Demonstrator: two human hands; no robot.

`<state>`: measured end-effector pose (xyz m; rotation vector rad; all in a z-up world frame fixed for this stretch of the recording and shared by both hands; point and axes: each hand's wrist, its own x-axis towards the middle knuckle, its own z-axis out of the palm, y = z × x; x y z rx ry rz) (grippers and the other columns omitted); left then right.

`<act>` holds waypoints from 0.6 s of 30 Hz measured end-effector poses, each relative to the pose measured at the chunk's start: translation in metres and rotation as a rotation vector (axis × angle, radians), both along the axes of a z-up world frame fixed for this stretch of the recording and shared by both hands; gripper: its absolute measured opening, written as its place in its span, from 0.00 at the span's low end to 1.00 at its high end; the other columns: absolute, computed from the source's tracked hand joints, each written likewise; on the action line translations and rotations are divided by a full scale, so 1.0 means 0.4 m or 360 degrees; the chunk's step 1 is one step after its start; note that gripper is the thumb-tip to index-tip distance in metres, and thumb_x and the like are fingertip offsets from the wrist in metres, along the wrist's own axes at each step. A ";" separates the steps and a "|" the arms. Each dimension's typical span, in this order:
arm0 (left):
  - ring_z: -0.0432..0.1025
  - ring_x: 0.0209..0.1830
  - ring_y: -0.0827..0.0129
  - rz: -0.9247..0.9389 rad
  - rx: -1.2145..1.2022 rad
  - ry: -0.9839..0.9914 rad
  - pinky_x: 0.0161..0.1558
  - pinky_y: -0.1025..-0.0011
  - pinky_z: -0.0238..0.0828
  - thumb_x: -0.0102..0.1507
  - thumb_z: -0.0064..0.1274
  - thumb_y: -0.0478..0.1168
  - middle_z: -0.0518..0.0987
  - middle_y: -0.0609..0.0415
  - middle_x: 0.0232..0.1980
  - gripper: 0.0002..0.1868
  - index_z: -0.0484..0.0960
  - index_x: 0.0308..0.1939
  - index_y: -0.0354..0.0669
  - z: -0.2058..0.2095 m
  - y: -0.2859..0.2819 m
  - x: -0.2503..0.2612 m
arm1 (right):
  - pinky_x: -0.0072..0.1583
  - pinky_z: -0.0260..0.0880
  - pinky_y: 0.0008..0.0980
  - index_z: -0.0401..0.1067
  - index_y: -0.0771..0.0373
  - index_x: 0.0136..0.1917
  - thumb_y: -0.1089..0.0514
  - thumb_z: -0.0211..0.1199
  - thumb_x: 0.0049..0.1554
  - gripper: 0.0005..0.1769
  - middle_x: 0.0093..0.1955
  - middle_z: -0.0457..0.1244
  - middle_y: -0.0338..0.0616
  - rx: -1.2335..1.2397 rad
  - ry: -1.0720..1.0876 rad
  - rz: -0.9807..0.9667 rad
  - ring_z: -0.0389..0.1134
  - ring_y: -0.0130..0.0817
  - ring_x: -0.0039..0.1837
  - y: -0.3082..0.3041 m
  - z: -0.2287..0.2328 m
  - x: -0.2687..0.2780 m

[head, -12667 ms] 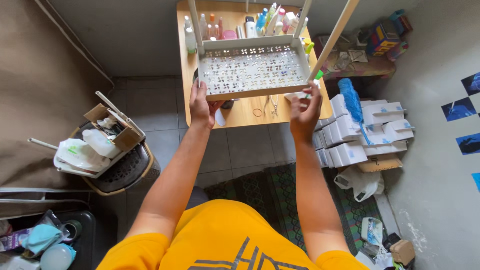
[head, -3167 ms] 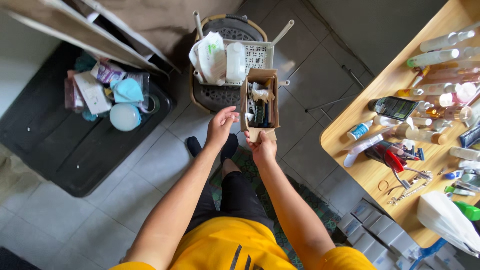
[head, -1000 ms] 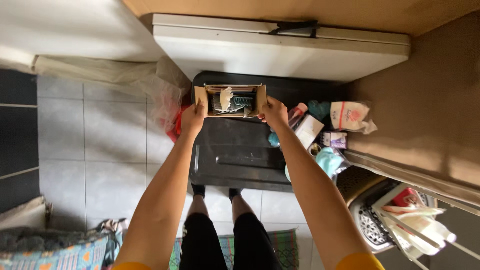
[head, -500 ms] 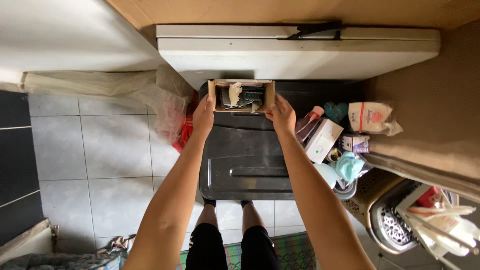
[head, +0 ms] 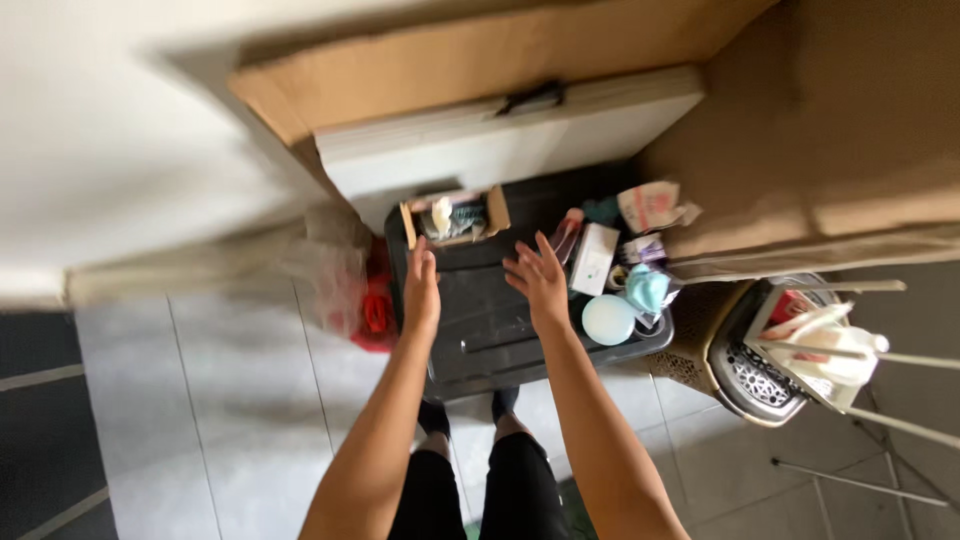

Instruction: The person assembles a white plastic shelf by inserting white poles into the tray's corner sockets. They then place the assembled shelf on a table near a window and move a cardboard box and other items from a nearby storage unit.

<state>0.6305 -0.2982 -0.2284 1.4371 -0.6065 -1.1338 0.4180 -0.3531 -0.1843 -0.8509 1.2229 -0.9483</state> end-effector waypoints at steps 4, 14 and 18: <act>0.58 0.79 0.58 -0.0262 -0.0200 0.0131 0.71 0.63 0.57 0.70 0.36 0.64 0.66 0.47 0.78 0.39 0.56 0.79 0.47 0.245 0.050 -0.070 | 0.60 0.75 0.41 0.48 0.59 0.82 0.56 0.55 0.64 0.37 0.73 0.61 0.54 -0.0119 -0.0022 -0.0041 0.72 0.44 0.64 0.136 0.247 -0.062; 0.64 0.75 0.61 -0.0880 -0.0567 0.0265 0.68 0.65 0.61 0.72 0.38 0.61 0.70 0.46 0.75 0.36 0.61 0.78 0.44 0.609 0.330 -0.374 | 0.59 0.74 0.37 0.55 0.62 0.80 0.55 0.57 0.65 0.33 0.70 0.64 0.54 -0.0410 -0.0066 -0.0208 0.72 0.42 0.63 0.523 0.566 -0.382; 0.67 0.73 0.62 -0.1124 -0.0641 0.0270 0.67 0.66 0.63 0.72 0.40 0.60 0.72 0.45 0.73 0.36 0.62 0.77 0.42 0.645 0.408 -0.548 | 0.59 0.74 0.37 0.55 0.62 0.80 0.54 0.58 0.65 0.34 0.71 0.64 0.53 -0.0542 -0.0046 -0.0352 0.72 0.41 0.62 0.682 0.609 -0.575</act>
